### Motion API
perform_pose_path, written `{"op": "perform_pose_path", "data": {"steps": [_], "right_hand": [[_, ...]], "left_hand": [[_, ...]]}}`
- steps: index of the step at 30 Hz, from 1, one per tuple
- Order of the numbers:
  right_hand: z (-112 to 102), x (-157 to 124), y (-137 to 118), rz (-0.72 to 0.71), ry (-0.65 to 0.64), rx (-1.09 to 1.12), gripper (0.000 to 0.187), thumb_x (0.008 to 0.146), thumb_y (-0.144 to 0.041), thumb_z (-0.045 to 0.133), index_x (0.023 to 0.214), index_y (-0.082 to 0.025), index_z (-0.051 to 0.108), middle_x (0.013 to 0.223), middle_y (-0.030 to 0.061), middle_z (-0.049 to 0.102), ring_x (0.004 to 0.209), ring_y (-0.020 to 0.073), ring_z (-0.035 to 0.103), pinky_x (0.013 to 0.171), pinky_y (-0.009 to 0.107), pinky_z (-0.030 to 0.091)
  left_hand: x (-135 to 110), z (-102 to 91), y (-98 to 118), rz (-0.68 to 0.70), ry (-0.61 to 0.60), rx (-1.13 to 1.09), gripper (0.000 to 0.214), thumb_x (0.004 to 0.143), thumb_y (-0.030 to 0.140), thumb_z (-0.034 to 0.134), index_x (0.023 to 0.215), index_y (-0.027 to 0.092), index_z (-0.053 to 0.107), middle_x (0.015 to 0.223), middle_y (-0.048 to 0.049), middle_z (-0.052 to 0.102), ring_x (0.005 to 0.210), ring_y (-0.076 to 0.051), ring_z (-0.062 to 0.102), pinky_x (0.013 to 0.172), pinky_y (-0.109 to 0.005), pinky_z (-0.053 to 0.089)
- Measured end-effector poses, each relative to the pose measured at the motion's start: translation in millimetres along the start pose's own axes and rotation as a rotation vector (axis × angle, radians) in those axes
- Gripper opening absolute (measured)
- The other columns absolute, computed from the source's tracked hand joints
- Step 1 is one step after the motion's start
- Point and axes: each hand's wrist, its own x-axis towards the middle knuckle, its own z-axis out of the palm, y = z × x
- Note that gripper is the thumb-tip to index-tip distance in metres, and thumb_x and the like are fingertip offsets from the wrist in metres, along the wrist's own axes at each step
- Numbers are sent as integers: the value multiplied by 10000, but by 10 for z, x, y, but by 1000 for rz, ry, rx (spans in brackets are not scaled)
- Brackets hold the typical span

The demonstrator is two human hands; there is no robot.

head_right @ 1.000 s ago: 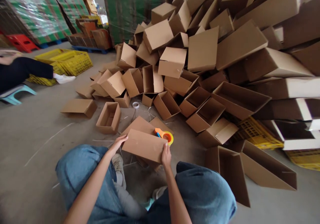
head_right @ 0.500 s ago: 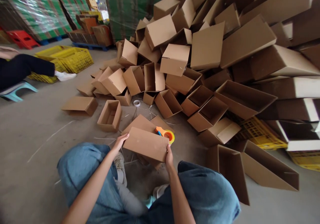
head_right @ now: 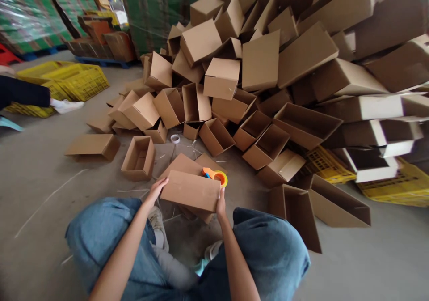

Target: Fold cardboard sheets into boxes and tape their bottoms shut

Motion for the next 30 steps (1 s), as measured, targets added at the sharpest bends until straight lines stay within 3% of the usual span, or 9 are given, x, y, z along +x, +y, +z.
{"op": "perform_pose_path", "data": {"steps": [3, 6, 11, 22, 30], "right_hand": [[49, -70, -128, 21, -13, 55, 733, 660, -674, 626, 1204, -183, 638, 1135, 50, 695, 1062, 268, 631, 875, 319, 510], [66, -121, -197, 39, -43, 62, 692, 633, -589, 705, 1192, -188, 628, 1094, 51, 707, 1006, 262, 651, 827, 309, 528], [65, -153, -226, 38, -29, 46, 693, 607, -542, 748, 1184, -181, 617, 1097, 64, 703, 992, 254, 653, 824, 322, 529], [30, -170, -213, 29, -2, -98, 713, 600, -559, 747, 1191, -181, 620, 1096, 73, 700, 997, 257, 640, 852, 340, 502], [-7, -176, -254, -6, 25, -301, 677, 654, -635, 683, 1184, -217, 635, 1088, 80, 701, 1014, 264, 630, 875, 356, 479]], "left_hand": [[-4, 66, -64, 33, 30, 72, 396, 851, 428, 556, 1095, 151, 701, 1234, -93, 657, 1220, -257, 556, 1077, -390, 377], [-6, 143, -141, 35, 37, 90, 409, 895, 412, 502, 1168, 152, 660, 1305, -96, 609, 1282, -236, 502, 1107, -367, 342], [-11, 244, -219, 3, 68, 35, 451, 944, 370, 407, 1266, 109, 586, 1379, -122, 539, 1328, -203, 448, 1129, -323, 311], [-139, 296, -181, 45, 131, 95, 462, 957, 403, 378, 1229, 118, 619, 1328, -102, 594, 1280, -198, 502, 1071, -272, 369], [-168, 311, -37, 16, 170, 225, 467, 944, 389, 394, 1221, 98, 633, 1286, -143, 616, 1234, -257, 543, 1030, -321, 404]]}}
